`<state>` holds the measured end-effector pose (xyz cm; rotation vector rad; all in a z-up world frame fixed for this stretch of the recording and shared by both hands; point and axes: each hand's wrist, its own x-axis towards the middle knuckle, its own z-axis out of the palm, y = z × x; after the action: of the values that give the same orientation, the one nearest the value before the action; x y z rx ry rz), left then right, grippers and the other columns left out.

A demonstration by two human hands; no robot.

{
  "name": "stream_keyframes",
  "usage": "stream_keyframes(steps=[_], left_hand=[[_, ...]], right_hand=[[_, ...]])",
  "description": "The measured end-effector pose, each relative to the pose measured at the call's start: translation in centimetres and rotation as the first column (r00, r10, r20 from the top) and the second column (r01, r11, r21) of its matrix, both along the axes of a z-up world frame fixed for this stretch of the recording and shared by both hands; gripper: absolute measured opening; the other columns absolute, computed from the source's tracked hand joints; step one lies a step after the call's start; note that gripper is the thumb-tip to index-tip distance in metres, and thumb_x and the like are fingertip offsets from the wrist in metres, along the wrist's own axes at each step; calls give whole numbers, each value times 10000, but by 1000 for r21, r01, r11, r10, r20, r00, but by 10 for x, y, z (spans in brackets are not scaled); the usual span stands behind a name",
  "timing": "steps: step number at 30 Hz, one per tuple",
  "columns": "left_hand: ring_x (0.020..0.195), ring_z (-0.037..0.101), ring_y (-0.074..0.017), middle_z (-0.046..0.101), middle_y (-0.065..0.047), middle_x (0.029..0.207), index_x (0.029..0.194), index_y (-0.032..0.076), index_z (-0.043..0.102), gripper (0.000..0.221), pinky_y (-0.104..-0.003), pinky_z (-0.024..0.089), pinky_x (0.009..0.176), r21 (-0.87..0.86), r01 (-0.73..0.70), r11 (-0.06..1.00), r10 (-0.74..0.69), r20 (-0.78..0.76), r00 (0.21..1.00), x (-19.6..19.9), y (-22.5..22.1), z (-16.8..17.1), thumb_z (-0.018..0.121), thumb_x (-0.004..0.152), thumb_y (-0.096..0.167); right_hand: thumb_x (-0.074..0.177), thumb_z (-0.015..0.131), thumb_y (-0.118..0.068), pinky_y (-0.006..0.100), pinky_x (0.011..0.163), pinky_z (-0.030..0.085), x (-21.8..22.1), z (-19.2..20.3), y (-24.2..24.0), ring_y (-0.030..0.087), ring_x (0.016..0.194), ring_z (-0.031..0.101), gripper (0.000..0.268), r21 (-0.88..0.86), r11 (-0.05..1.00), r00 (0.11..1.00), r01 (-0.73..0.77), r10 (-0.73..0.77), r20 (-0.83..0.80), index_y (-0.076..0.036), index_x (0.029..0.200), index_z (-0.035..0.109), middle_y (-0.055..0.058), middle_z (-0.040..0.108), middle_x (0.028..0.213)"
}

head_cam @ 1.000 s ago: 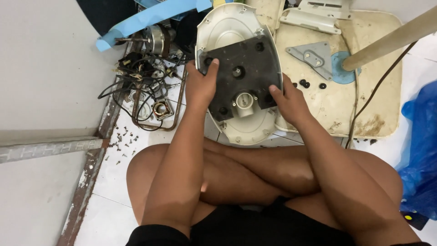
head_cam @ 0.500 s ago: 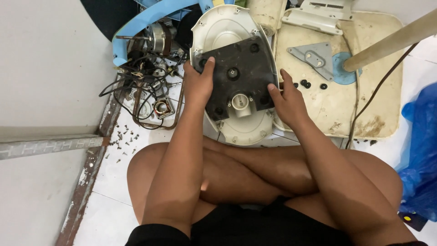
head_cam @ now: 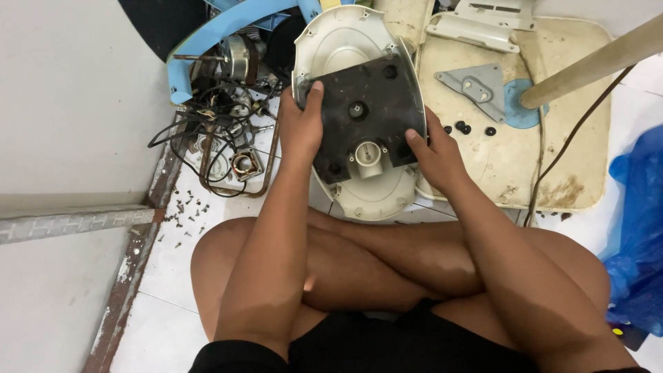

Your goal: Reassembling the base plate of a standing fan by aligning a metal weight and securing it with screws.

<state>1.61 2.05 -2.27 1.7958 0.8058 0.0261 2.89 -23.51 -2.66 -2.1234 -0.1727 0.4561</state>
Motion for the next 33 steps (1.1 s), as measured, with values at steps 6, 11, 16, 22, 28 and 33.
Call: stream_keyframes(steps=[6, 11, 16, 22, 28, 33], left_hand=[[1390, 481, -501, 439, -297, 1473, 1581, 59, 314, 856, -608, 443, 1120, 28, 32, 999, -34, 58, 998, 5, -1, 2, 534, 999, 647], [1390, 471, -506, 437, -296, 1454, 1582, 71, 318, 846, -619, 436, 1113, 60, 41, 997, -44, 56, 997, 3, 5, 0, 548, 1006, 647], [1387, 499, -480, 469, -283, 1448, 1575, 89, 331, 855, -602, 441, 1114, 43, 43, 998, -45, 52, 998, 10, 12, -11, 546, 992, 677], [1391, 499, -468, 464, -267, 1457, 1580, 111, 326, 896, -601, 430, 1126, 89, 65, 994, -64, -13, 998, 5, 14, -4, 557, 963, 718], [1424, 436, -508, 381, -317, 1508, 1597, 71, 264, 855, -661, 430, 1125, 64, 58, 996, -57, -12, 998, 0, 13, 10, 518, 1019, 647], [1274, 583, -404, 531, -274, 1431, 1521, 13, 402, 898, -459, 472, 1046, 230, -23, 973, 17, 29, 999, 3, 8, 8, 586, 866, 600]], right_hand=[[1055, 486, -482, 615, 1125, 400, 3, -2, 2, 515, 1367, 476, 743, 9, 1000, 997, -21, 21, -76, -107, 1646, 236, 347, 520, 1456], [1037, 514, -511, 572, 1129, 418, 3, -8, 1, 470, 1395, 466, 731, 35, 999, 993, -27, 31, -115, -186, 1648, 276, 282, 513, 1499], [1062, 489, -508, 584, 1056, 477, 4, -16, 1, 472, 1343, 519, 670, 12, 1000, 996, -15, 16, -87, -195, 1632, 330, 292, 569, 1426], [1058, 453, -510, 589, 993, 532, 8, -28, -10, 528, 1324, 508, 676, 95, 995, 980, -29, 47, -193, -145, 1611, 319, 342, 514, 1453], [1045, 476, -513, 587, 942, 562, 3, -27, -5, 535, 1263, 557, 670, 209, 978, 966, -20, 73, -250, -122, 1574, 351, 346, 538, 1412], [1025, 440, -363, 421, 882, 564, 8, -21, -2, 318, 1128, 633, 583, 128, 991, 972, 26, 5, -236, -92, 1535, 361, 217, 593, 1338]])
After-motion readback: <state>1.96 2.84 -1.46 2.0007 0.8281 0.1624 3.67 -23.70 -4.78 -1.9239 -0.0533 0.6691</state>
